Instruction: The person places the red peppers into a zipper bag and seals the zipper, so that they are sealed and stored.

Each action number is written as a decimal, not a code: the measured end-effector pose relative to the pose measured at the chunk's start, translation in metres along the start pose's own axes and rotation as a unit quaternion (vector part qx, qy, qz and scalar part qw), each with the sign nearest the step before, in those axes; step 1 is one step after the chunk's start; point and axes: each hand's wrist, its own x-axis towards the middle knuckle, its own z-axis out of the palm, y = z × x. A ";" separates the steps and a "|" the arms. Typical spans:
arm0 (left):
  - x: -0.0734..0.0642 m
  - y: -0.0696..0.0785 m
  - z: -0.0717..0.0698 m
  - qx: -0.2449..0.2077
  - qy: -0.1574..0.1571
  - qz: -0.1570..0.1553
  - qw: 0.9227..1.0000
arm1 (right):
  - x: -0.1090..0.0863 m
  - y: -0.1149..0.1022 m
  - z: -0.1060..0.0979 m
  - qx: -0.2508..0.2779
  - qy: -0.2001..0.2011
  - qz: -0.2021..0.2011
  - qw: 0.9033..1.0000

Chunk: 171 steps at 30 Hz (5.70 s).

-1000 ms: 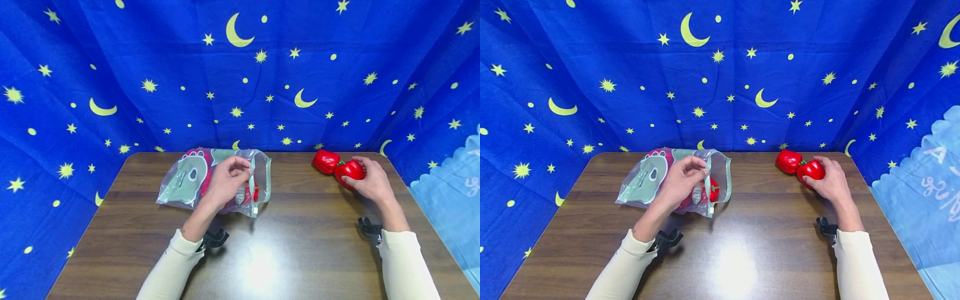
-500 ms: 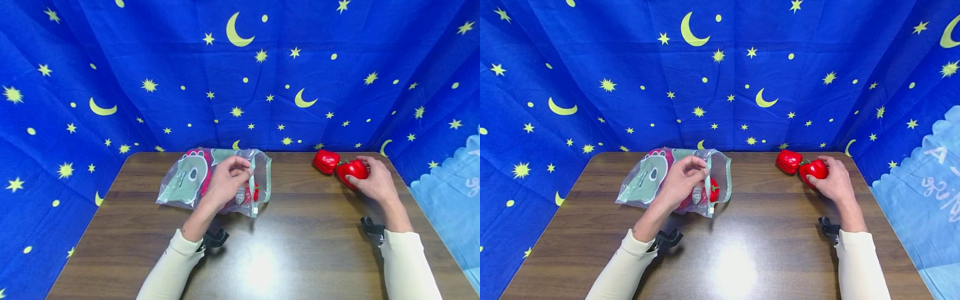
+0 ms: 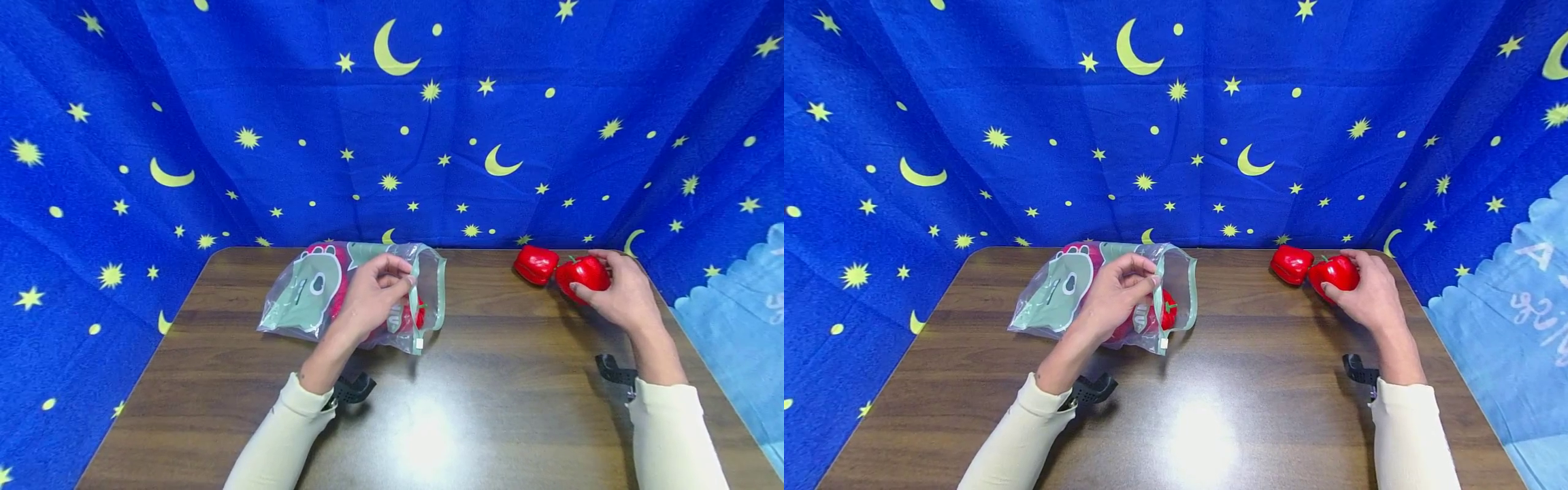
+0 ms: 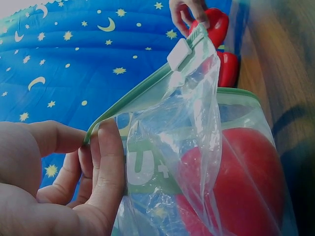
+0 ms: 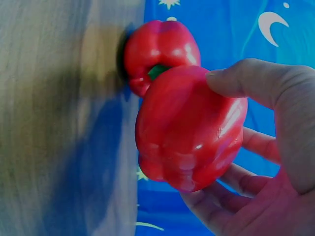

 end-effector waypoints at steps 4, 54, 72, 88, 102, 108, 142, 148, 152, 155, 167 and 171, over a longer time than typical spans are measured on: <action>0.000 0.001 0.001 -0.005 -0.001 -0.004 1.000 | -0.002 -0.008 -0.004 0.002 0.007 -0.010 1.000; 0.001 -0.002 0.001 -0.005 -0.003 -0.004 1.000 | -0.024 -0.109 0.015 0.078 0.004 -0.135 0.988; 0.004 -0.006 0.003 -0.041 -0.002 -0.008 0.999 | -0.032 -0.133 0.042 0.113 -0.007 -0.178 0.977; 0.004 -0.004 0.006 -0.051 -0.005 -0.013 0.999 | -0.034 -0.157 0.067 0.168 -0.004 -0.208 0.964; 0.004 -0.003 0.004 -0.036 -0.006 -0.016 0.999 | -0.024 -0.181 0.093 0.200 0.024 -0.223 0.954; 0.003 -0.003 0.004 -0.040 -0.007 -0.012 0.999 | -0.022 -0.191 0.105 0.221 0.053 -0.199 0.953; 0.004 -0.003 0.005 -0.053 -0.006 -0.001 0.999 | -0.024 -0.201 0.118 0.200 0.063 -0.215 0.954; 0.004 -0.003 0.006 -0.059 -0.009 0.007 0.998 | -0.024 -0.202 0.121 0.243 0.047 -0.254 0.935; 0.004 -0.004 0.005 -0.061 -0.010 0.016 0.998 | -0.024 -0.202 0.123 0.228 0.036 -0.282 0.931; 0.004 -0.004 0.005 -0.061 -0.008 0.017 0.998 | -0.024 -0.201 0.122 0.220 0.035 -0.288 0.931; 0.003 -0.002 0.004 -0.062 0.000 0.009 0.998 | -0.012 -0.182 0.107 0.225 0.074 -0.279 0.931; 0.003 -0.002 0.003 -0.058 0.001 0.008 0.998 | -0.006 -0.172 0.100 0.218 0.089 -0.275 0.932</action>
